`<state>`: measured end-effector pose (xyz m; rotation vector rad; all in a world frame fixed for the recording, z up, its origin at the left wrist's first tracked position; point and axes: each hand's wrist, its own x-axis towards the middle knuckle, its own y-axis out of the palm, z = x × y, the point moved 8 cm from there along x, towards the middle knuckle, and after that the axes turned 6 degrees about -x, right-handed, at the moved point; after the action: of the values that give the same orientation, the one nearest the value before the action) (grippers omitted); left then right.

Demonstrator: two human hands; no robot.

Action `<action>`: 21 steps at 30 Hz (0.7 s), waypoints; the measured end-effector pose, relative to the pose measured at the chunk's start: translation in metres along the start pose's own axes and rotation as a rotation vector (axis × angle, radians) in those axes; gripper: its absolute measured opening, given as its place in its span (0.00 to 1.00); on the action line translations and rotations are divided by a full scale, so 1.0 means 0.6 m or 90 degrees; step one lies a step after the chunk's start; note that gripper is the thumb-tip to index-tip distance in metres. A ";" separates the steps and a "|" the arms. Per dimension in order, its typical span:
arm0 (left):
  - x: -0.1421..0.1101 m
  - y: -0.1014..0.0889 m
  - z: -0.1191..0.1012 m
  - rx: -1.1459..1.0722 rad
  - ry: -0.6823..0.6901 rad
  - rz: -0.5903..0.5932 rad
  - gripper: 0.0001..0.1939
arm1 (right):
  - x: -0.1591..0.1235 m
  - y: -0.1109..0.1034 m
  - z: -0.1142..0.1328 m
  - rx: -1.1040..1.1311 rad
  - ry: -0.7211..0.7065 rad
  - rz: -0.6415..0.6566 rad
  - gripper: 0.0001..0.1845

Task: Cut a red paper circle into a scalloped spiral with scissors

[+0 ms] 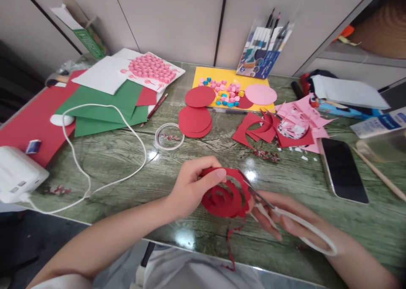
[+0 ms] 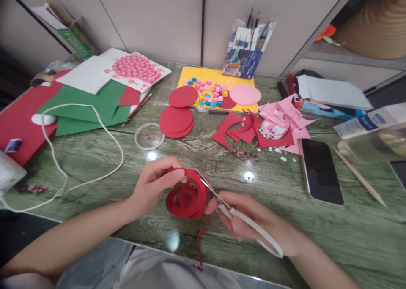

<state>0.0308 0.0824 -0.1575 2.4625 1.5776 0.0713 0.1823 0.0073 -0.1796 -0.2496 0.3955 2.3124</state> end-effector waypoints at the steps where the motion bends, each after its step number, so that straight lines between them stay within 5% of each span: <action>1: 0.002 -0.002 0.000 -0.002 -0.009 0.006 0.15 | -0.004 -0.004 -0.003 0.002 0.023 -0.003 0.26; 7: 0.011 -0.003 -0.008 0.035 -0.042 0.069 0.13 | -0.021 -0.011 -0.025 0.028 0.167 0.000 0.30; 21: 0.020 0.009 -0.004 0.127 -0.130 0.197 0.11 | -0.024 -0.011 -0.021 -0.059 0.201 0.011 0.31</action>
<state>0.0401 0.0913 -0.1552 2.7439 1.1627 -0.2931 0.1979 -0.0021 -0.1886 -0.6638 0.4467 2.3144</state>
